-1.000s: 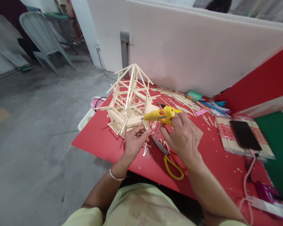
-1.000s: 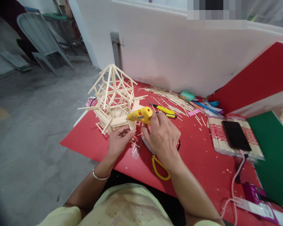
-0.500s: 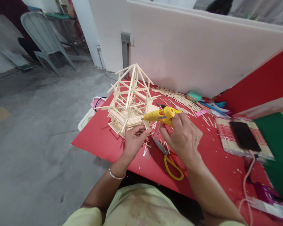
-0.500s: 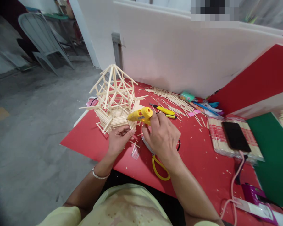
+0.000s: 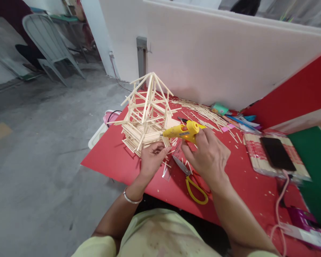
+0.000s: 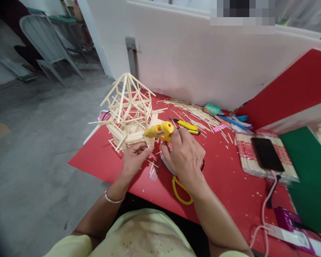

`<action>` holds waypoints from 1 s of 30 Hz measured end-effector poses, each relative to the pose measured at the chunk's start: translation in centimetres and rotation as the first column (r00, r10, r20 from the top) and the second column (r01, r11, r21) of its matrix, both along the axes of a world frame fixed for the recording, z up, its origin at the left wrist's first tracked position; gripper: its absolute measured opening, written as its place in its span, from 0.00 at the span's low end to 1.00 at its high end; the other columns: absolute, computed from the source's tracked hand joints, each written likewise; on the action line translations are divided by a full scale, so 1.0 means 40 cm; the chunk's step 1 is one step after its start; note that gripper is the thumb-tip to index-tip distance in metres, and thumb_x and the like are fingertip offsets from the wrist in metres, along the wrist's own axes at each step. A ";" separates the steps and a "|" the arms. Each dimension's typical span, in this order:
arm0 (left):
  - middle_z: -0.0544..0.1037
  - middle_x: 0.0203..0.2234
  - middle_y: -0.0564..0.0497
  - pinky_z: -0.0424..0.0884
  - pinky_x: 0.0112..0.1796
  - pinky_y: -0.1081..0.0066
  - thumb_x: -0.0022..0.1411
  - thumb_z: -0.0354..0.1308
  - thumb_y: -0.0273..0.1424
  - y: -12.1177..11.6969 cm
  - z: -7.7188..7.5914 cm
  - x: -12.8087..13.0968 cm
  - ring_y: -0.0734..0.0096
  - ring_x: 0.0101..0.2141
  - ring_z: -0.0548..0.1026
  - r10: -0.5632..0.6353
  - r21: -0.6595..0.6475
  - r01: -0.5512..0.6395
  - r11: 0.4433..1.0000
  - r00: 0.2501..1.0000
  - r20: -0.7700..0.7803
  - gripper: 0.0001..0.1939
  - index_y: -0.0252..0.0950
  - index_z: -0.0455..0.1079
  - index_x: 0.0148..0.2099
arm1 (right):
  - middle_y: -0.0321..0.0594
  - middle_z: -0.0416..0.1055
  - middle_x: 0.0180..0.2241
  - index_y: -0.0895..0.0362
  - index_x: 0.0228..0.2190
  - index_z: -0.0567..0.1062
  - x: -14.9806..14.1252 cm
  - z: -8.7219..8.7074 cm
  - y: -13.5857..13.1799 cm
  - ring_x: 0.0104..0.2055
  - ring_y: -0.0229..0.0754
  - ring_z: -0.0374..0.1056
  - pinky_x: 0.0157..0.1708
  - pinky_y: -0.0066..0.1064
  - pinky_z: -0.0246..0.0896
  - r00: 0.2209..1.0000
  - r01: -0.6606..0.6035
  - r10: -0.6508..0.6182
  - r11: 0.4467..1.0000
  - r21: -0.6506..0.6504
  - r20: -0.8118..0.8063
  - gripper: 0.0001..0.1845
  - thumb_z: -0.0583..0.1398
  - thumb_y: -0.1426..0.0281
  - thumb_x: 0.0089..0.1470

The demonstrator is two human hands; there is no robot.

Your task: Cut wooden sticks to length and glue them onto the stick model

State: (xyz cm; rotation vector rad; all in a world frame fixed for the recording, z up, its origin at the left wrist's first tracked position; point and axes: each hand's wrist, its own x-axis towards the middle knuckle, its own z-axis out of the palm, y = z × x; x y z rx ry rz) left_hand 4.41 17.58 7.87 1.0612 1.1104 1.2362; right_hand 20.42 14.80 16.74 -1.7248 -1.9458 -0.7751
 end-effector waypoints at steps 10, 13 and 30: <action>0.79 0.23 0.50 0.73 0.25 0.74 0.49 0.71 0.36 -0.047 -0.053 -0.004 0.73 0.23 0.75 -0.002 -0.044 0.001 0.999 1.000 -0.026 0.14 0.33 0.80 0.37 | 0.31 0.63 0.24 0.53 0.26 0.63 0.074 -0.020 -0.078 0.23 0.35 0.57 0.24 0.30 0.50 0.907 0.084 -0.103 0.994 -0.064 -0.407 0.16 0.63 0.57 0.52; 0.78 0.21 0.52 0.73 0.24 0.74 0.54 0.68 0.37 -0.081 -0.102 -0.015 0.74 0.21 0.74 -0.061 -0.084 0.054 0.995 0.995 -0.079 0.12 0.34 0.80 0.37 | 0.27 0.56 0.19 0.51 0.24 0.58 0.161 -0.044 -0.130 0.20 0.33 0.52 0.21 0.29 0.48 0.762 0.164 -0.308 0.943 -0.290 -0.570 0.24 0.65 0.51 0.48; 0.75 0.20 0.56 0.71 0.27 0.75 0.58 0.63 0.38 -0.127 -0.165 -0.161 0.75 0.21 0.73 0.219 0.061 -0.215 0.975 0.864 -0.454 0.16 0.37 0.79 0.47 | 0.50 0.74 0.30 0.52 0.34 0.77 0.536 -0.335 -0.261 0.28 0.53 0.68 0.26 0.39 0.52 0.740 0.346 -0.616 0.692 -0.633 -0.269 0.17 0.61 0.52 0.51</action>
